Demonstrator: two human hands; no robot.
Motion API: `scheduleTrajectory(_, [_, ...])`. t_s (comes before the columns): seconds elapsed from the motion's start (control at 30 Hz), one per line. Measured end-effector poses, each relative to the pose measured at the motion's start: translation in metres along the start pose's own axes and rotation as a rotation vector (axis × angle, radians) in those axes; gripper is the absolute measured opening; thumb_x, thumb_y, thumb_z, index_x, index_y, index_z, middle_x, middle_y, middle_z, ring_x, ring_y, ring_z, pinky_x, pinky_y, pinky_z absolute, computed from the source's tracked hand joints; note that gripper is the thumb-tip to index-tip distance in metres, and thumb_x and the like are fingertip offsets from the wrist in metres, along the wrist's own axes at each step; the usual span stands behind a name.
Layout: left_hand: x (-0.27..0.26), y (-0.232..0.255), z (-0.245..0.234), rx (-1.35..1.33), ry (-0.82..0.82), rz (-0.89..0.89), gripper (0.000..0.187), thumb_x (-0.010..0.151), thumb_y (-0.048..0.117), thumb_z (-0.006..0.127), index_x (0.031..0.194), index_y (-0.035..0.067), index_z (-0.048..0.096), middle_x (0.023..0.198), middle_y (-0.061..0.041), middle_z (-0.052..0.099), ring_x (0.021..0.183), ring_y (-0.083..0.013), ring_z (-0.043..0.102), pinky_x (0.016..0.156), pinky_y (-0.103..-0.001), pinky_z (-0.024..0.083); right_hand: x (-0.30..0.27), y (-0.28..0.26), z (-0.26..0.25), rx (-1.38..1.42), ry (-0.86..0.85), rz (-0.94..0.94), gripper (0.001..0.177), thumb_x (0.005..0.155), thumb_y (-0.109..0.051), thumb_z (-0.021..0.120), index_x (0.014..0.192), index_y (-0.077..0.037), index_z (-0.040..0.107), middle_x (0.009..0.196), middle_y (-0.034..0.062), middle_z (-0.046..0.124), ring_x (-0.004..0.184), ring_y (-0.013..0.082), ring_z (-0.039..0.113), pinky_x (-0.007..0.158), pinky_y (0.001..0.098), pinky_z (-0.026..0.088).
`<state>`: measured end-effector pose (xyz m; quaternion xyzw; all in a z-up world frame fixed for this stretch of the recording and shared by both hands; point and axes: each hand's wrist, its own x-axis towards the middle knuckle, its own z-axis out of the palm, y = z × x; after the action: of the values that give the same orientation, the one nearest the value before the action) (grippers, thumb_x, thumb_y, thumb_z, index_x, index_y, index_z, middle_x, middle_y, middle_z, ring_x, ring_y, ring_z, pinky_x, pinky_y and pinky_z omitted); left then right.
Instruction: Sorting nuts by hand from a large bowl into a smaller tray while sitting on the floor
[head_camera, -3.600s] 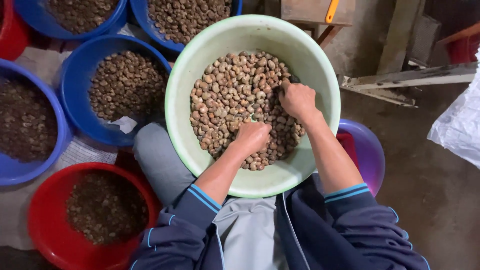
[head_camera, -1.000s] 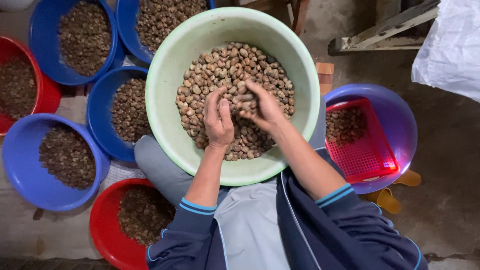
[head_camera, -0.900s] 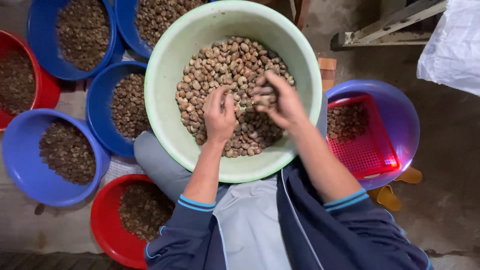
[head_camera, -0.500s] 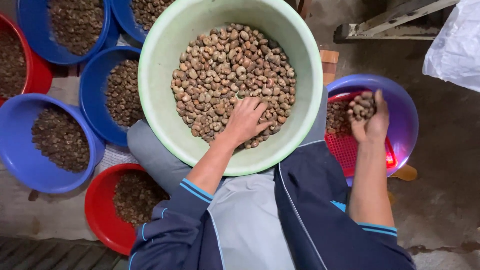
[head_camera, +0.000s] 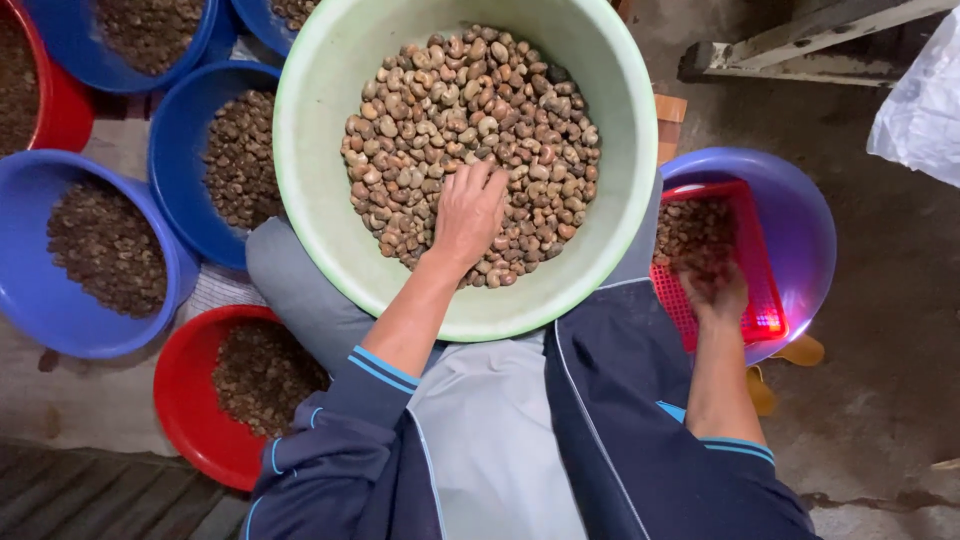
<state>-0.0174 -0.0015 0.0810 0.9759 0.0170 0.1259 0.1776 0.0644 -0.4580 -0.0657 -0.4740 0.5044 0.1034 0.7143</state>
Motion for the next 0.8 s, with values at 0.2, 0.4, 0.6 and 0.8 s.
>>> scheduleTrajectory(0.2, [-0.017, -0.001, 0.028, -0.232, -0.184, 0.132, 0.010, 0.096, 0.026, 0.064, 0.100, 0.017, 0.064, 0.091, -0.002, 0.054, 0.097, -0.0260, 0.059, 0.079, -0.038, 0.047, -0.029, -0.016, 0.020, -0.402, -0.094, -0.116, 0.033, 0.102, -0.028, 0.058, 0.132, -0.013, 0.063, 0.111, 0.0024, 0.066, 0.095, 0.0126, 0.065, 0.075, 0.0282, 0.062])
scheduleTrajectory(0.4, [-0.020, 0.004, 0.016, -0.173, -0.499, 0.164, 0.033, 0.080, 0.034, 0.082, 0.101, 0.013, 0.066, 0.096, -0.004, 0.052, 0.106, -0.0271, 0.053, 0.086, -0.042, 0.043, -0.104, -0.026, 0.095, -0.623, -0.294, -0.802, 0.028, 0.106, -0.016, 0.066, 0.130, -0.001, 0.060, 0.120, 0.0226, 0.069, 0.098, 0.0264, 0.075, 0.080, 0.0444, 0.066])
scheduleTrajectory(0.6, [-0.023, 0.006, 0.026, -0.096, -0.481, 0.183, 0.033, 0.078, 0.033, 0.084, 0.098, 0.016, 0.064, 0.097, -0.002, 0.051, 0.104, -0.0254, 0.051, 0.087, -0.042, 0.041, -0.232, -0.040, 0.170, -0.666, -0.587, -1.298, 0.018, 0.111, 0.003, 0.056, 0.129, 0.005, 0.061, 0.119, 0.0233, 0.063, 0.108, 0.0300, 0.068, 0.085, 0.0392, 0.062])
scheduleTrajectory(0.8, [-0.023, 0.005, 0.029, -0.126, -0.507, 0.150, 0.026, 0.081, 0.031, 0.080, 0.093, 0.015, 0.064, 0.094, -0.003, 0.050, 0.099, -0.0250, 0.052, 0.085, -0.041, 0.040, -0.287, -0.018, 0.206, -1.148, -0.800, -1.509, 0.022, 0.105, -0.009, 0.071, 0.126, -0.010, 0.072, 0.106, 0.0111, 0.074, 0.093, 0.0293, 0.072, 0.083, 0.0430, 0.059])
